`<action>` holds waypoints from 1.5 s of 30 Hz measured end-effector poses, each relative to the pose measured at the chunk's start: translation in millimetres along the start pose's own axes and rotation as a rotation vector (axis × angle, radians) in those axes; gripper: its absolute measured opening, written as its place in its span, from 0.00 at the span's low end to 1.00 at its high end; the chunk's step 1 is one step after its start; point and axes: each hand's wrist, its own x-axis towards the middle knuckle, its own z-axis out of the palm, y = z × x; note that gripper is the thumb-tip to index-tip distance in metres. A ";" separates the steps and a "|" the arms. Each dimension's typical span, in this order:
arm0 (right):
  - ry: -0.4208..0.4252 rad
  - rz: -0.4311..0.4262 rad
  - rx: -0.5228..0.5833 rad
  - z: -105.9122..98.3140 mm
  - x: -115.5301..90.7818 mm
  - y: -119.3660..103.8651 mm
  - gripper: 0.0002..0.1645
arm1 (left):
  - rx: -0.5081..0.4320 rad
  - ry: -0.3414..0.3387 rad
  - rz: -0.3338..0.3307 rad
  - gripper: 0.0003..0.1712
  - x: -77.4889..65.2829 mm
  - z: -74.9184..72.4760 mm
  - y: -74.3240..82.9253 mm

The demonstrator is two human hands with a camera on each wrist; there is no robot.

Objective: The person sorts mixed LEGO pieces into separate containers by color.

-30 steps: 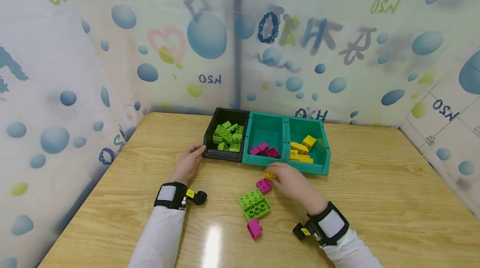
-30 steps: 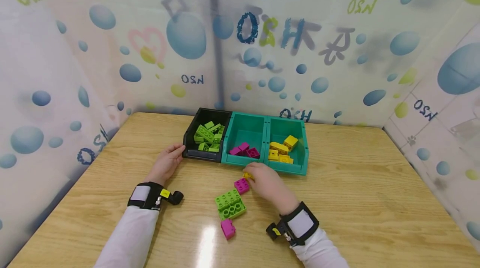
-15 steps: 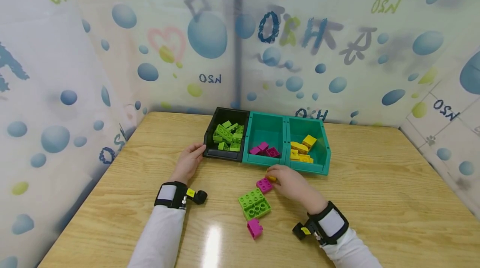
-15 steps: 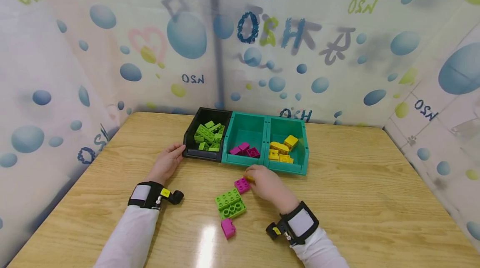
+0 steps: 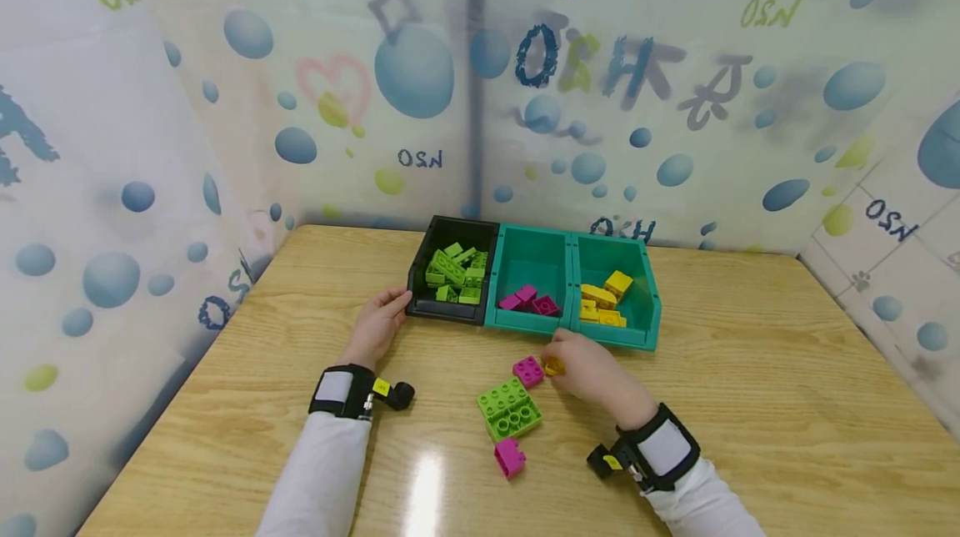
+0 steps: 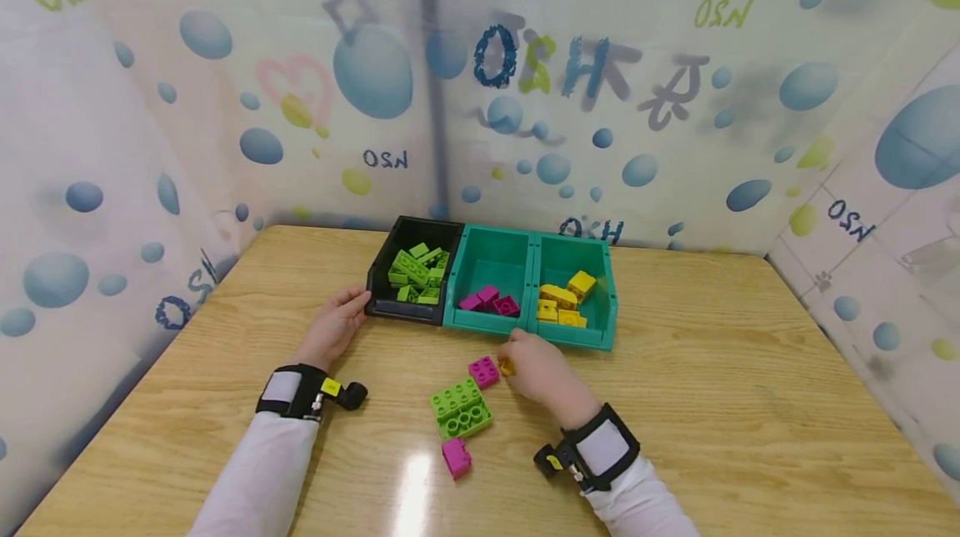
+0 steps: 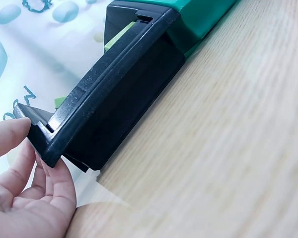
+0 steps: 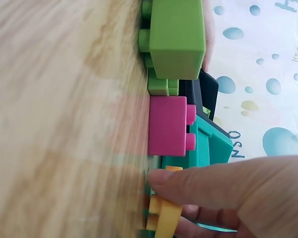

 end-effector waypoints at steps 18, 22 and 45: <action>-0.066 0.068 0.048 -0.5 -2.4 -1.9 0.10 | -0.018 0.006 0.013 0.10 1.5 -1.3 -2.4; -0.072 0.086 0.062 -2.1 -2.8 -2.1 0.09 | -0.030 0.009 0.016 0.09 2.0 -1.1 -2.6; -0.003 0.029 0.013 -12.3 -5.7 -0.9 0.10 | -0.029 0.000 0.034 0.07 2.4 -2.0 -3.1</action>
